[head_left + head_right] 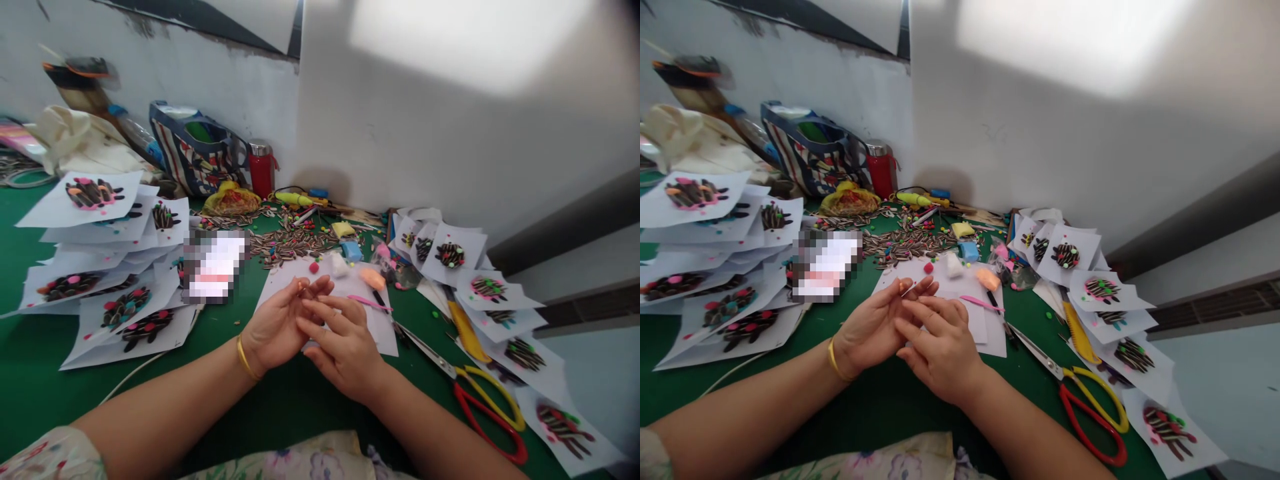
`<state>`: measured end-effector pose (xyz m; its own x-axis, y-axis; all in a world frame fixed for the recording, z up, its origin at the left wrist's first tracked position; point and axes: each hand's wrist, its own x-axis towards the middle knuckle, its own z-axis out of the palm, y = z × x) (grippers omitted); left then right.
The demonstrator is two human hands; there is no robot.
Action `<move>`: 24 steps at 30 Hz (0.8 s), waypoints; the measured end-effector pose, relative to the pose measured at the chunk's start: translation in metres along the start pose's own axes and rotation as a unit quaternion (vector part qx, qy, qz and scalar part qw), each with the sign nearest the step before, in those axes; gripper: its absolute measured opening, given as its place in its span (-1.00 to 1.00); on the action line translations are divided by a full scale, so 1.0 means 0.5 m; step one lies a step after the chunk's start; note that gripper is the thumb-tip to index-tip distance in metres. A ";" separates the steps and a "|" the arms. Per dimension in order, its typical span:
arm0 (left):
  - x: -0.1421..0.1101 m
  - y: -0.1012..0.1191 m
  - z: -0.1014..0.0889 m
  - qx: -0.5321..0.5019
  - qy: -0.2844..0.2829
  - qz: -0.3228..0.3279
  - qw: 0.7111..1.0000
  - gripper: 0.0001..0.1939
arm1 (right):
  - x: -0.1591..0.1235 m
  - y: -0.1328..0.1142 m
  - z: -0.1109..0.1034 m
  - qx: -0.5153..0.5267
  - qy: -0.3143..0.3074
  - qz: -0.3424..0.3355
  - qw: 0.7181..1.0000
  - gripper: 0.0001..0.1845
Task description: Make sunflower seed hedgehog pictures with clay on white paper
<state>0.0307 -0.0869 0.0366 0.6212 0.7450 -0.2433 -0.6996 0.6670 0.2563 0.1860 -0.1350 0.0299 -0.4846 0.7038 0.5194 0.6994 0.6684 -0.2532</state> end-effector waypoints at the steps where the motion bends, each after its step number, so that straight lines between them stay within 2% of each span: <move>1: 0.001 0.001 0.001 -0.002 0.006 -0.001 1.000 -0.77 | -0.001 -0.001 0.001 -0.012 -0.013 -0.010 1.000 -0.56; 4: 0.002 0.007 0.005 -0.011 0.018 0.005 1.000 -0.77 | -0.004 0.000 0.001 -0.058 -0.012 -0.005 0.998 -0.47; 6: 0.002 0.012 0.008 -0.012 0.012 0.025 1.000 -0.76 | -0.007 0.002 0.000 -0.073 0.004 0.008 0.997 -0.50; 11: 0.003 0.015 0.009 -0.005 0.020 0.014 1.000 -0.76 | -0.009 0.000 0.000 -0.062 -0.012 -0.015 0.998 -0.51; 16: 0.005 0.013 0.004 -0.016 0.020 0.013 1.000 -0.74 | -0.009 0.000 0.001 -0.063 0.012 -0.016 0.998 -0.59; 18: 0.005 0.012 0.002 -0.010 0.025 0.013 1.000 -0.73 | -0.008 -0.002 0.001 -0.055 0.009 -0.033 0.998 -0.58; 21: 0.006 0.009 0.002 0.002 0.036 0.013 0.999 -0.75 | -0.008 -0.004 0.004 -0.058 0.003 -0.025 0.998 -0.52; 24: 0.005 0.007 0.003 0.001 0.042 0.014 0.999 -0.75 | -0.008 -0.004 0.005 -0.046 0.006 -0.029 0.998 -0.57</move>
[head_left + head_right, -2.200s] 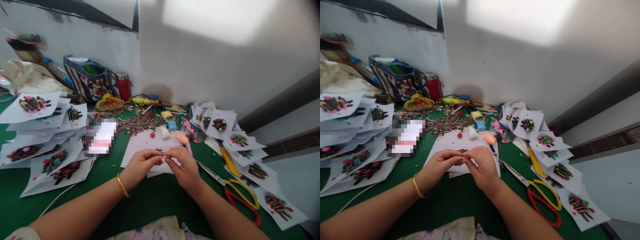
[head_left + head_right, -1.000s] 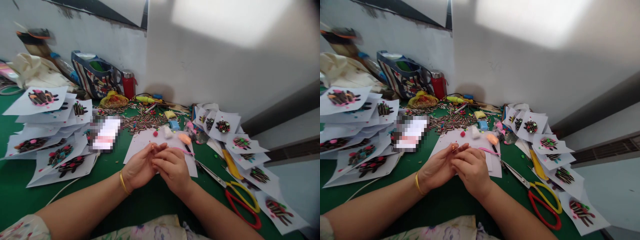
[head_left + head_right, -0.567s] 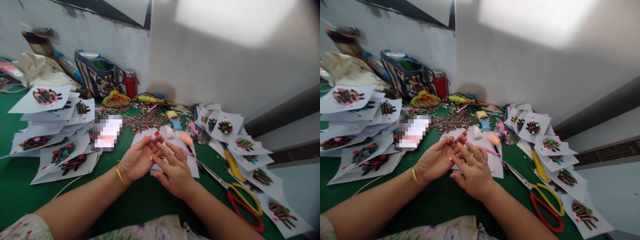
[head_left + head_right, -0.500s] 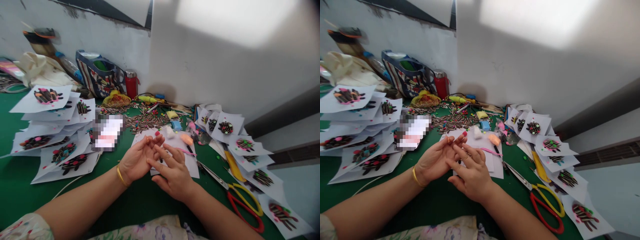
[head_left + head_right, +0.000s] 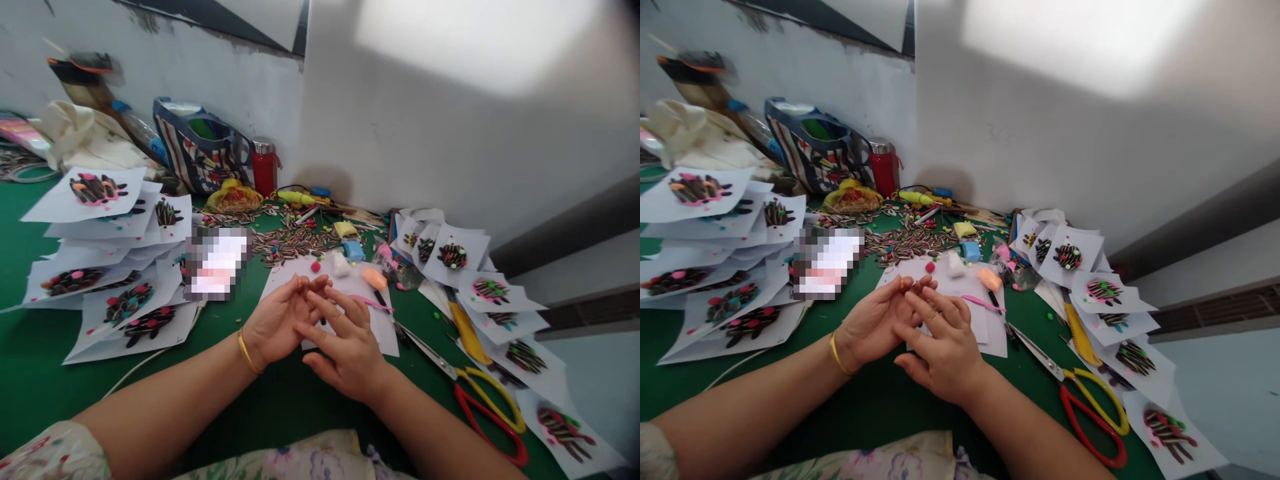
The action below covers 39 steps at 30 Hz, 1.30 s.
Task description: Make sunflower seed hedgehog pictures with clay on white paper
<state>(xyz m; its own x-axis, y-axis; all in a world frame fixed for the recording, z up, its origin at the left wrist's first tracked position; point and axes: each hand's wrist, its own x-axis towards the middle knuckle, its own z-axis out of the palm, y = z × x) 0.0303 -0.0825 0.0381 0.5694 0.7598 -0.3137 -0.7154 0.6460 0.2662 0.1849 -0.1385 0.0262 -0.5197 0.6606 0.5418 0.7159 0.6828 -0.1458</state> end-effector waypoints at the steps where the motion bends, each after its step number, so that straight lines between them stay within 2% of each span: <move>1: 0.000 0.000 0.001 -0.001 0.004 -0.003 1.000 -0.74 | 0.000 0.000 0.000 0.005 -0.002 -0.006 1.000 -0.57; 4: -0.001 0.000 0.002 0.002 0.012 -0.006 1.000 -0.73 | 0.001 0.000 0.000 0.008 -0.012 0.000 1.000 -0.52; 8: -0.001 0.001 0.002 -0.001 0.007 0.002 1.000 -0.73 | 0.003 -0.001 0.000 0.021 -0.003 -0.001 1.000 -0.60; 12: 0.000 0.003 -0.001 0.003 0.010 -0.006 1.000 -0.77 | 0.004 -0.001 0.002 0.020 -0.017 -0.001 1.000 -0.55; 16: 0.001 0.002 -0.002 -0.001 -0.001 0.005 1.000 -0.77 | 0.006 -0.001 0.002 0.035 0.013 -0.004 0.999 -0.73; 18: 0.001 -0.004 -0.003 0.000 -0.004 0.006 1.000 -0.78 | 0.008 -0.005 0.004 0.050 0.026 -0.004 0.998 -0.74; 23: -0.001 -0.015 -0.003 0.004 -0.008 -0.006 1.000 -0.79 | 0.012 -0.007 0.005 0.086 0.049 0.019 0.995 -0.78; 27: 0.002 0.011 0.001 0.008 -0.022 0.037 0.999 -0.75 | 0.011 0.018 -0.002 0.121 0.073 0.078 0.987 -0.88; 33: 0.015 0.060 0.002 0.027 0.036 0.123 0.991 -0.77 | 0.009 0.068 0.014 0.143 0.054 0.179 0.972 -0.85; 39: 0.020 0.056 -0.002 0.065 0.096 0.153 0.981 -0.90 | 0.015 0.073 0.041 0.125 0.003 0.181 0.976 -0.92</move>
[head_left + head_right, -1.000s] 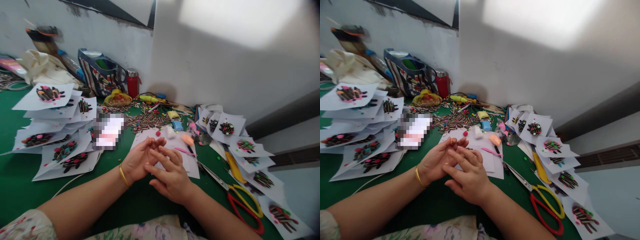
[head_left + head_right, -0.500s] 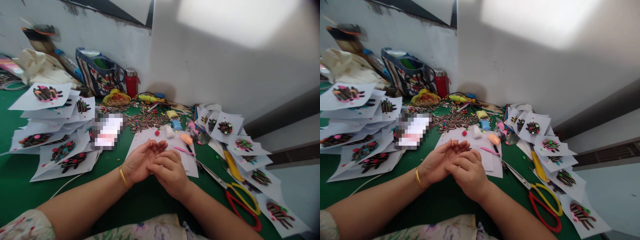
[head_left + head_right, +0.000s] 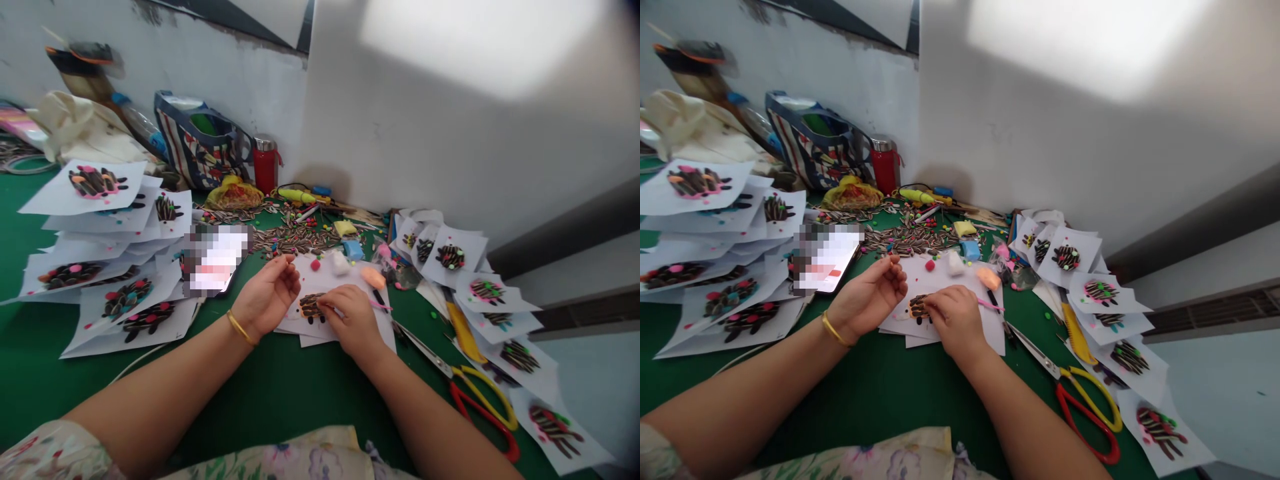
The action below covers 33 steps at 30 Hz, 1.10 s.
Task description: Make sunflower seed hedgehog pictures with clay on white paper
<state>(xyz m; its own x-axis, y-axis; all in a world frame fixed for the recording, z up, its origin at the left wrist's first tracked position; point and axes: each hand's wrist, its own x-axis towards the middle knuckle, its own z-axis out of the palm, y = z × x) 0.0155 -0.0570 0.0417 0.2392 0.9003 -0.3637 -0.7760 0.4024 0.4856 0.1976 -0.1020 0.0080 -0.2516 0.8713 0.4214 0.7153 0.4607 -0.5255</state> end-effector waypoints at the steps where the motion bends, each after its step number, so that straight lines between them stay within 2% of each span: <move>1: 0.000 -0.002 0.000 0.005 0.003 0.000 1.000 -0.90 | 0.002 0.000 0.003 -0.006 -0.002 0.001 1.000 -0.92; 14: 0.009 -0.021 -0.011 0.057 0.044 0.000 0.997 -0.95 | 0.027 0.003 0.031 -0.031 0.007 0.024 0.999 -0.88; 23: 0.007 -0.023 -0.010 0.064 0.048 -0.005 0.997 -0.97 | 0.028 0.009 0.040 -0.051 0.014 0.032 0.998 -0.90; 33: 0.003 -0.023 -0.005 0.081 0.061 -0.011 0.995 -0.95 | 0.027 0.002 0.040 -0.018 0.022 0.042 0.999 -0.89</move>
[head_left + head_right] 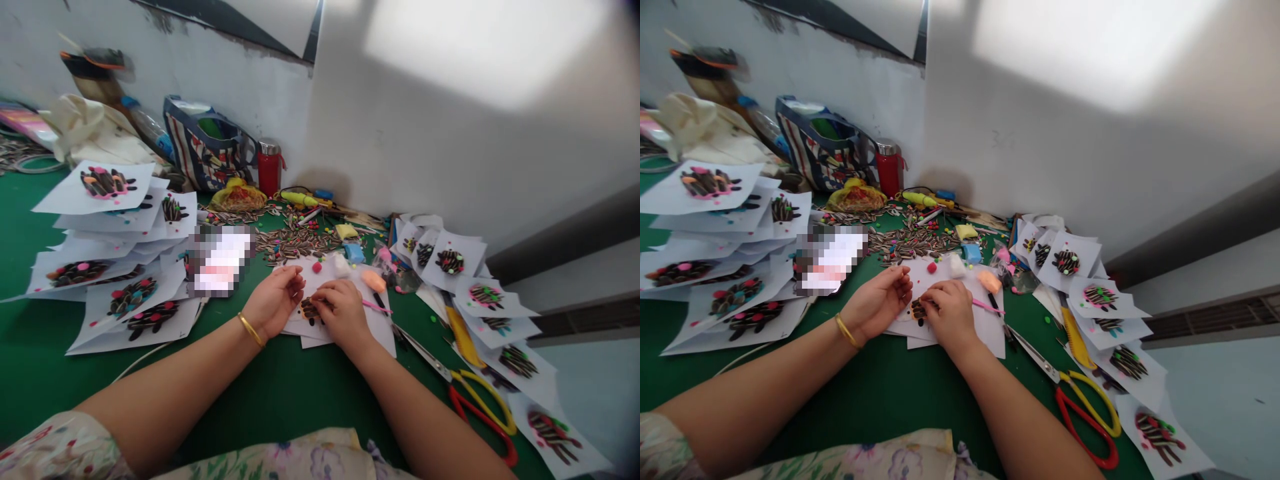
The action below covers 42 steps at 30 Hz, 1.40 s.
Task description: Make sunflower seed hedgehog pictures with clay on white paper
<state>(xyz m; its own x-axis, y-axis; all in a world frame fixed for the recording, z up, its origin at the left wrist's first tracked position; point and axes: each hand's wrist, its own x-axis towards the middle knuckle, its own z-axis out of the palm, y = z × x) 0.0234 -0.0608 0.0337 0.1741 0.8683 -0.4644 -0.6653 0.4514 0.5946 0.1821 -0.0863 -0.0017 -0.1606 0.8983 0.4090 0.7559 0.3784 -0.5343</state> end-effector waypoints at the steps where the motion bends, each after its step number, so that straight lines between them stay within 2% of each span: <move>1: 0.000 0.000 0.000 0.003 0.000 -0.002 1.000 -0.94 | 0.000 0.000 0.001 -0.001 -0.002 0.002 1.000 -0.89; 42: 0.004 0.000 -0.004 0.034 0.009 -0.004 0.999 -0.94 | -0.006 0.002 -0.001 0.015 -0.018 0.015 1.000 -0.86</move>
<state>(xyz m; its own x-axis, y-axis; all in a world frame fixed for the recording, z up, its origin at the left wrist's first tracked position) 0.0226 -0.0594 0.0315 0.1658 0.8610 -0.4808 -0.6137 0.4717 0.6331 0.1837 -0.0889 -0.0031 -0.1607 0.9166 0.3662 0.7419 0.3568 -0.5677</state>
